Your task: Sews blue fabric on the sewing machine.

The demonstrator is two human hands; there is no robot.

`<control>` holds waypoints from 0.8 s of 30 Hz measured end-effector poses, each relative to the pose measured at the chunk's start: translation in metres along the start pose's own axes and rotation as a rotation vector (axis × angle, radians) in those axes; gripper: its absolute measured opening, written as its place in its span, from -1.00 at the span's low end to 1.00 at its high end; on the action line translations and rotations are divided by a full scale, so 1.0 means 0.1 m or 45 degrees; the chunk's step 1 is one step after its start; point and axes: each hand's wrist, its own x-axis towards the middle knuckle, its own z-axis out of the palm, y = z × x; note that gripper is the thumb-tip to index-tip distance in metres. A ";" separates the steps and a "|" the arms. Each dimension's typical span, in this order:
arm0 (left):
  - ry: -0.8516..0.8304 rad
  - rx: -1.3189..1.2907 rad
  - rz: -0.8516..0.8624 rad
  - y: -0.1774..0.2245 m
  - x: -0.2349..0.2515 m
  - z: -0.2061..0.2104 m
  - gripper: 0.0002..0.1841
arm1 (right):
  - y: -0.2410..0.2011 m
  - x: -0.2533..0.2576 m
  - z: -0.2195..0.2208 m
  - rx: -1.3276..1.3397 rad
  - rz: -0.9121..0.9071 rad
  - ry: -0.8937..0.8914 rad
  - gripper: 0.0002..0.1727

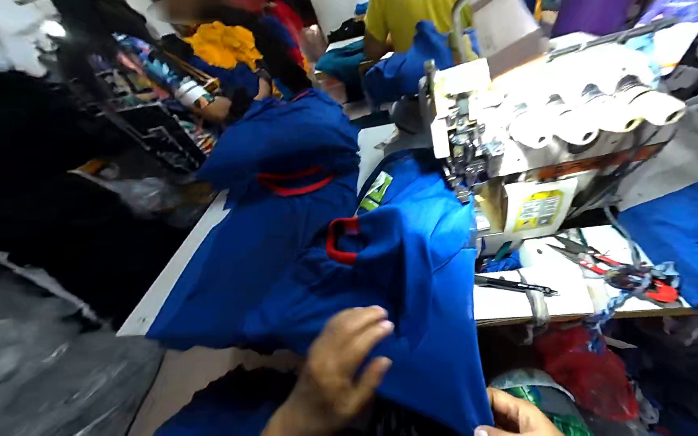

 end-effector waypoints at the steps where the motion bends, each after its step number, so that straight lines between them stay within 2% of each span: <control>1: -0.069 -0.026 0.012 0.05 -0.06 0.10 -0.64 | -0.01 -0.01 0.00 0.011 0.011 0.000 -0.82; 5: -0.073 0.119 -0.050 0.01 -0.22 0.31 -0.68 | 0.00 -0.06 -0.06 -0.028 0.017 -0.019 -0.85; 9: -0.040 0.225 -0.105 0.07 -0.11 0.35 -0.64 | 0.03 -0.06 -0.07 -0.065 -0.085 -0.030 -0.85; 12: -0.103 0.369 -0.019 0.04 -0.01 0.31 -0.61 | 0.00 -0.05 -0.04 -0.056 -0.089 -0.051 -0.84; 18: -0.085 0.558 0.233 -0.03 0.14 0.34 -0.73 | -0.07 -0.03 -0.04 0.001 -0.087 -0.086 -0.82; 21: -0.072 0.451 0.213 -0.06 0.16 0.34 -0.79 | -0.11 -0.02 -0.06 -0.026 -0.094 -0.052 -0.84; 24: -0.103 0.152 -0.043 -0.10 0.18 0.29 -0.78 | -0.13 -0.03 -0.06 -0.046 -0.094 -0.025 -0.85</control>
